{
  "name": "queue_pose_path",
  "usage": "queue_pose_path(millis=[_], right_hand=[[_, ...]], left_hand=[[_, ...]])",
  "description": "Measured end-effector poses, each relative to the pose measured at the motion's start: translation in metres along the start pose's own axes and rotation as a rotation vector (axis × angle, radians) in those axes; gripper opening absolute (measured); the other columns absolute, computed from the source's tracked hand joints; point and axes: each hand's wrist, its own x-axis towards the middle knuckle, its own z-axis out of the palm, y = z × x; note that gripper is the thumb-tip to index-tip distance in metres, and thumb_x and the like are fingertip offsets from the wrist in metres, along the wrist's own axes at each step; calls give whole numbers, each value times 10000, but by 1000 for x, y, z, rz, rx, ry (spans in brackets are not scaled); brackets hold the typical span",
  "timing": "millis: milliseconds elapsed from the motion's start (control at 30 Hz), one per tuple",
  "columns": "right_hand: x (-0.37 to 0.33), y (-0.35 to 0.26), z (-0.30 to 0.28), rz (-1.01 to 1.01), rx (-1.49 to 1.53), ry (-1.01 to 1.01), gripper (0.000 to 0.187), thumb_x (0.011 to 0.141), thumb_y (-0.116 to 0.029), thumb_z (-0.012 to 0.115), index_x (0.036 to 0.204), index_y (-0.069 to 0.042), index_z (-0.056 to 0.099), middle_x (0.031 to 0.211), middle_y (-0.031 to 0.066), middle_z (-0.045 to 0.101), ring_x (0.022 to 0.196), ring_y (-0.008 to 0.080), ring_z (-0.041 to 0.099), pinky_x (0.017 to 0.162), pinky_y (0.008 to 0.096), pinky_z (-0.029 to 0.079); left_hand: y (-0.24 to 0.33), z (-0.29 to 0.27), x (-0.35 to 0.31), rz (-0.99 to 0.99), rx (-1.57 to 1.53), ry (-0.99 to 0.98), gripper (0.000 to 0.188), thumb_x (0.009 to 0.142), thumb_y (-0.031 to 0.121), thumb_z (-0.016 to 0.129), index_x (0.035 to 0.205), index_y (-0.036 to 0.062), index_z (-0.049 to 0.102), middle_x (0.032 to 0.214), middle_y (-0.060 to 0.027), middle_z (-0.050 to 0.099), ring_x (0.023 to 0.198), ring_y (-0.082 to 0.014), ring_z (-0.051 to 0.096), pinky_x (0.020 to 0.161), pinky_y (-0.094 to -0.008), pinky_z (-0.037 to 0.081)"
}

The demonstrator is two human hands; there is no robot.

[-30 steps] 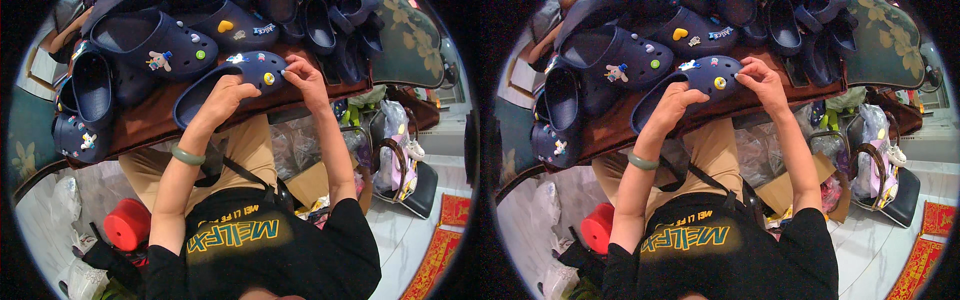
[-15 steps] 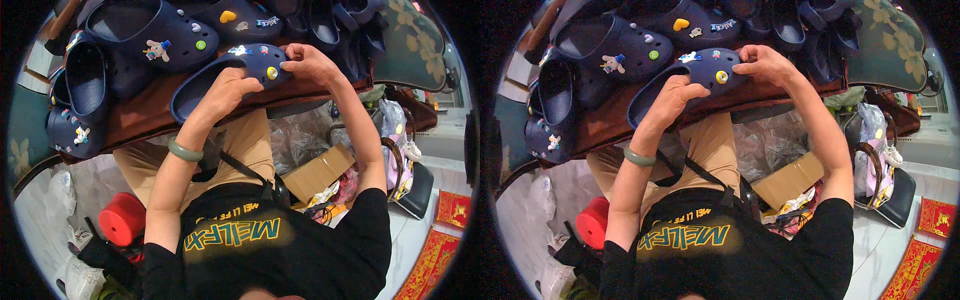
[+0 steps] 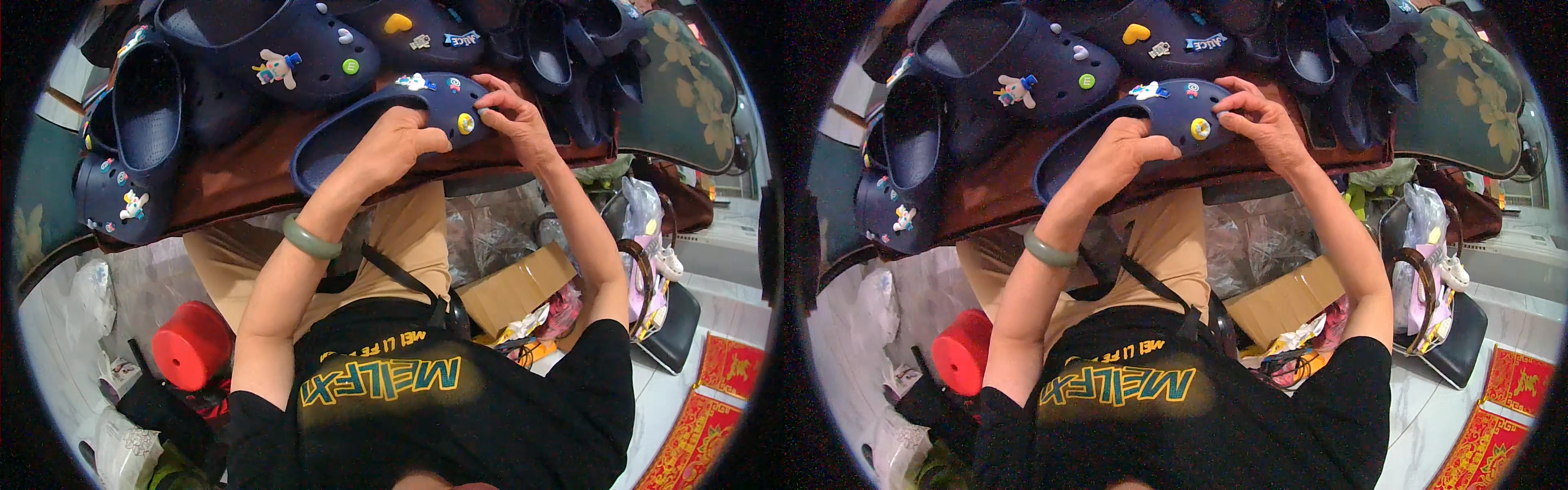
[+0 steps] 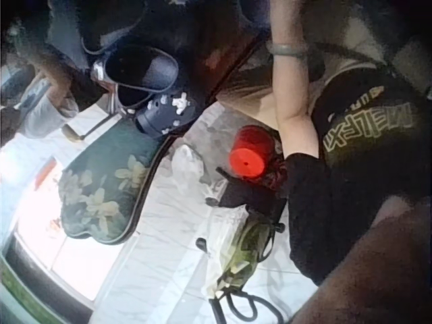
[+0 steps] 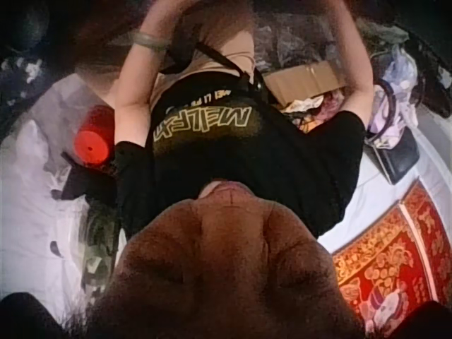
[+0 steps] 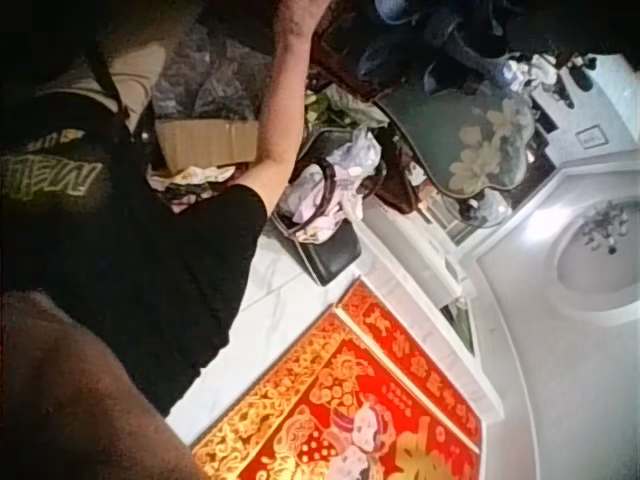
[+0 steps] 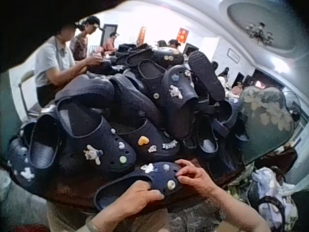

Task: The worker is attaching small decorative charms to clogs at a manufacturing station.

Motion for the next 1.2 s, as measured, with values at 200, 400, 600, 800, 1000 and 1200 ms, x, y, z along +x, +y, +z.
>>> queue_pose_path(millis=[200, 400, 600, 800, 1000, 1200], right_hand=[[0, -1, -2, 85, 199, -38, 126, 781, -33, 731, 894, -87, 715, 1437, 52, 421, 1255, 176, 454, 1042, 316, 342], [1, -8, -1, 168, 145, -2, 73, 801, -55, 708, 870, -74, 696, 1453, 61, 412, 1234, 171, 470, 1032, 302, 348], [-6, -8, 10, 82, 100, 40, 71, 852, -122, 687, 891, -62, 684, 1469, 72, 402, 1219, 148, 475, 1011, 275, 355], [-4, -3, 6, 160, 184, 42, 268, 820, -98, 720, 1064, -58, 616, 1356, 83, 473, 1154, 154, 500, 1008, 300, 369], [6, -14, 0, 306, 214, 78, 578, 757, -16, 738, 1274, -49, 482, 1236, 65, 528, 1118, 179, 525, 975, 311, 421], [17, -27, 4, 367, 128, 17, 655, 726, 56, 719, 1313, -71, 458, 1196, 92, 556, 1081, 192, 554, 942, 327, 463]], left_hand=[[-1, 2, 1, 16, -26, -4, 291, 782, 148, 608, 996, -38, 671, 933, -23, 641, 860, -116, 549, 831, -257, 438], [1, 1, -1, 6, -28, -11, 293, 784, 151, 606, 994, -44, 667, 925, -28, 638, 859, -117, 548, 823, -261, 440], [-2, 0, 1, -19, 55, 1, 285, 781, 157, 616, 961, -59, 660, 887, -23, 629, 828, -114, 543, 786, -268, 444], [-1, 4, -2, 52, 17, 63, 284, 766, 203, 612, 846, -69, 620, 687, -53, 537, 672, -134, 501, 648, -307, 437], [-6, 5, 0, 83, 8, 53, 297, 754, 224, 594, 855, -54, 620, 683, -90, 546, 681, -174, 524, 684, -323, 447], [-13, 6, 2, 79, 37, 39, 292, 744, 235, 592, 824, -46, 606, 676, -131, 546, 662, -193, 534, 671, -334, 448]])
